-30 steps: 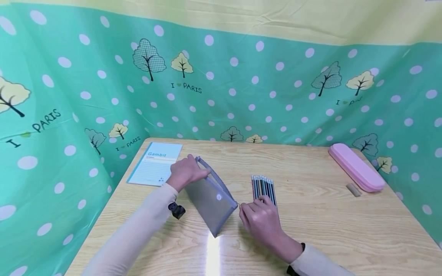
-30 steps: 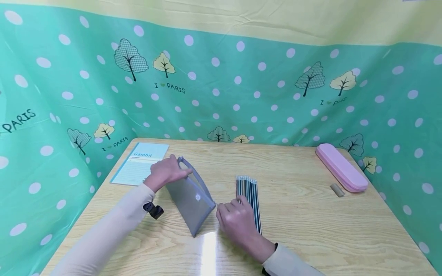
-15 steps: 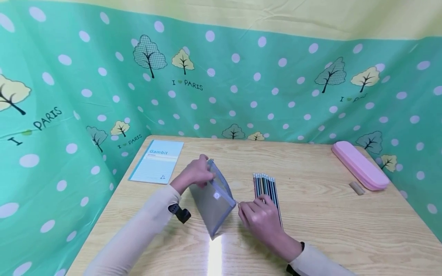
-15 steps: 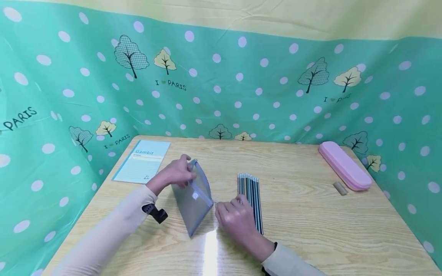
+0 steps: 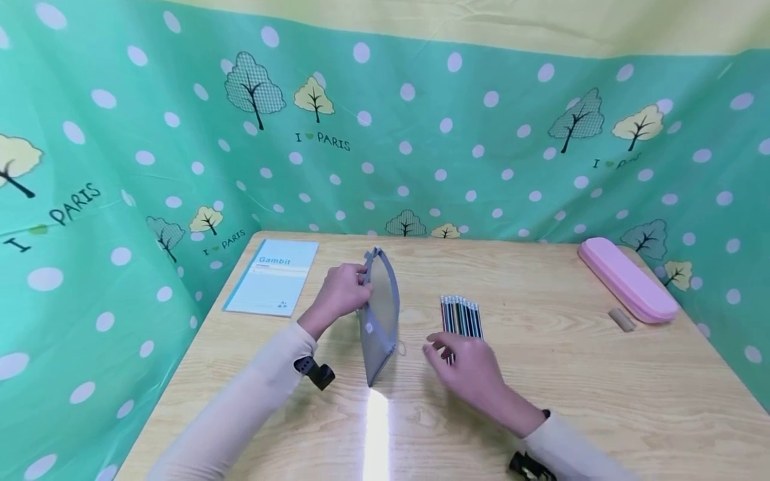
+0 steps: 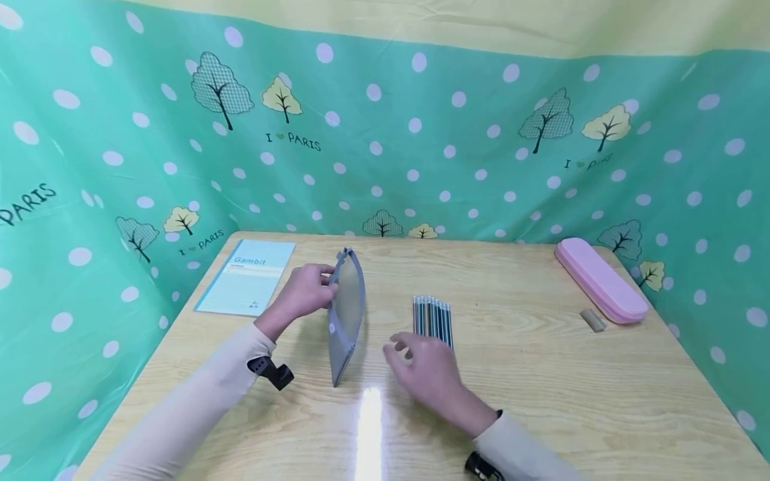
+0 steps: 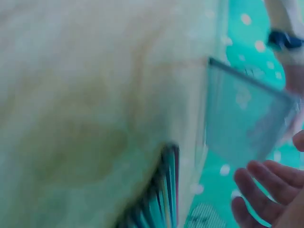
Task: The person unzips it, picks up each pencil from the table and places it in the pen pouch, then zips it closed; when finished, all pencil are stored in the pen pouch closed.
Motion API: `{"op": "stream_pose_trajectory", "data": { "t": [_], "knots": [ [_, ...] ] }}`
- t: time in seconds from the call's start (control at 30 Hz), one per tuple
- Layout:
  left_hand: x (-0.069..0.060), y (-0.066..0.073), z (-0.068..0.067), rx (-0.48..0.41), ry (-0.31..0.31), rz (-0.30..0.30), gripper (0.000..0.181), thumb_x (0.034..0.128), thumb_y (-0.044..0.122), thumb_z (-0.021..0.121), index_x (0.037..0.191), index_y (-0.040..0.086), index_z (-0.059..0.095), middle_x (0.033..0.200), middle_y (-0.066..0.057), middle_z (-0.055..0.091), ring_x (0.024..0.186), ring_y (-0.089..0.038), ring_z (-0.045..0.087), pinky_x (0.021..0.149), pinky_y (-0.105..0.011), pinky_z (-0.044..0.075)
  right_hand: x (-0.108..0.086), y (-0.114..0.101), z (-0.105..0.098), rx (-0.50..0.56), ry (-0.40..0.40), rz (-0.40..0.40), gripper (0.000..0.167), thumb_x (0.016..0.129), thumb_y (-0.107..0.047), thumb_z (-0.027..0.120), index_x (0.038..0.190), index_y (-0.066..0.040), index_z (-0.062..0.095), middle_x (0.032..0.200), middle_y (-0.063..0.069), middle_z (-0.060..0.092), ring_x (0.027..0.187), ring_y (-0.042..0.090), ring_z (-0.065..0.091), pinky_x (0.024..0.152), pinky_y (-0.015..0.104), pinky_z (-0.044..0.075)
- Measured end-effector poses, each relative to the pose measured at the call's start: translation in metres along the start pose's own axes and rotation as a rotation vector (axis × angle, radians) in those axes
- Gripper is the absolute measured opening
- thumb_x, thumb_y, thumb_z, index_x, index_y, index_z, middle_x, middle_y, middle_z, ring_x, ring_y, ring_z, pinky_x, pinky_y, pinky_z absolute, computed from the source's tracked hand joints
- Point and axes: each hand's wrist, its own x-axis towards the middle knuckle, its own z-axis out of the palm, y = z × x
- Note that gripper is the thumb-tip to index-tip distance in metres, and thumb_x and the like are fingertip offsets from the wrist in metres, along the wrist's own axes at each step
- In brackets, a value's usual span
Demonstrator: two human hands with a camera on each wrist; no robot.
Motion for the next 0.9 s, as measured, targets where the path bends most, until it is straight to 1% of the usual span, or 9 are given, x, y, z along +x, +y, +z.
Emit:
{"op": "stream_pose_trajectory", "data": {
  "t": [0.07, 0.13, 0.2, 0.3, 0.43, 0.53, 0.63, 0.73, 0.9],
  "knots": [
    [-0.001, 0.001, -0.001, -0.005, -0.001, 0.000, 0.048, 0.0928, 0.006, 0.058, 0.138, -0.010, 0.058, 0.057, 0.004, 0.045, 0.049, -0.008, 0.049, 0.045, -0.018, 0.042, 0.007, 0.010, -0.011, 0.084, -0.077, 0.168, 0.017, 0.096, -0.014, 0.069, 0.102, -0.002, 0.078, 0.080, 0.005, 0.075, 0.061, 0.009, 0.065, 0.057, 0.020, 0.056],
    [-0.001, 0.001, -0.003, -0.007, 0.002, -0.001, 0.048, 0.0935, 0.006, 0.058, 0.138, -0.010, 0.058, 0.058, 0.004, 0.046, 0.050, -0.007, 0.050, 0.045, -0.017, 0.042, 0.014, 0.024, -0.022, 0.119, -0.135, 0.309, 0.022, 0.100, -0.018, 0.064, 0.108, -0.002, 0.078, 0.081, 0.005, 0.075, 0.063, 0.010, 0.064, 0.059, 0.023, 0.056],
    [-0.002, 0.001, -0.003, -0.007, 0.000, -0.002, 0.047, 0.0937, 0.006, 0.057, 0.138, -0.010, 0.059, 0.058, 0.004, 0.047, 0.049, -0.007, 0.048, 0.044, -0.018, 0.043, 0.021, 0.040, -0.033, 0.121, -0.176, 0.385, 0.027, 0.103, -0.020, 0.061, 0.112, 0.001, 0.076, 0.082, 0.008, 0.074, 0.064, 0.012, 0.065, 0.058, 0.026, 0.056],
    [-0.003, 0.000, -0.005, -0.001, -0.002, 0.003, 0.046, 0.0935, 0.005, 0.055, 0.137, -0.009, 0.060, 0.055, 0.005, 0.044, 0.046, -0.007, 0.043, 0.043, -0.018, 0.041, 0.026, 0.062, -0.046, 0.104, -0.217, 0.457, 0.031, 0.104, -0.020, 0.058, 0.115, 0.005, 0.073, 0.089, 0.015, 0.076, 0.069, 0.019, 0.071, 0.058, 0.030, 0.059],
    [-0.005, 0.001, -0.006, 0.002, -0.006, 0.010, 0.046, 0.0932, 0.004, 0.054, 0.137, -0.008, 0.061, 0.053, 0.005, 0.042, 0.045, -0.007, 0.042, 0.042, -0.018, 0.041, 0.026, 0.085, -0.052, 0.139, -0.298, 0.565, 0.033, 0.103, -0.017, 0.058, 0.117, 0.011, 0.068, 0.091, 0.019, 0.074, 0.066, 0.024, 0.073, 0.055, 0.034, 0.063],
    [-0.006, 0.002, -0.006, -0.009, -0.016, 0.004, 0.046, 0.0943, 0.004, 0.054, 0.139, -0.008, 0.059, 0.056, 0.002, 0.048, 0.048, -0.008, 0.049, 0.044, -0.019, 0.046, 0.024, 0.096, -0.051, 0.144, -0.360, 0.600, 0.033, 0.102, -0.017, 0.061, 0.117, 0.012, 0.067, 0.089, 0.017, 0.074, 0.065, 0.021, 0.072, 0.056, 0.034, 0.063],
    [-0.007, 0.003, -0.006, -0.024, -0.031, -0.001, 0.047, 0.0956, 0.005, 0.055, 0.141, -0.008, 0.057, 0.064, -0.001, 0.058, 0.053, -0.010, 0.057, 0.048, -0.021, 0.052, 0.019, 0.103, -0.048, 0.138, -0.393, 0.612, 0.031, 0.100, -0.015, 0.066, 0.115, 0.013, 0.067, 0.088, 0.016, 0.074, 0.064, 0.019, 0.071, 0.056, 0.032, 0.063],
    [-0.007, 0.003, -0.005, -0.027, -0.040, -0.002, 0.047, 0.0963, 0.005, 0.056, 0.141, -0.008, 0.056, 0.072, -0.005, 0.065, 0.056, -0.011, 0.060, 0.049, -0.022, 0.054, 0.016, 0.105, -0.045, 0.140, -0.396, 0.631, 0.031, 0.098, -0.013, 0.070, 0.115, 0.012, 0.067, 0.086, 0.014, 0.074, 0.064, 0.017, 0.069, 0.055, 0.031, 0.063],
    [-0.008, 0.003, -0.003, -0.023, -0.042, -0.010, 0.047, 0.0961, 0.005, 0.057, 0.141, -0.008, 0.056, 0.080, -0.010, 0.071, 0.056, -0.011, 0.059, 0.048, -0.021, 0.051, 0.014, 0.104, -0.040, 0.121, -0.391, 0.597, 0.032, 0.093, -0.008, 0.074, 0.114, 0.015, 0.065, 0.080, 0.011, 0.072, 0.061, 0.017, 0.068, 0.055, 0.031, 0.063]
  ]
}}
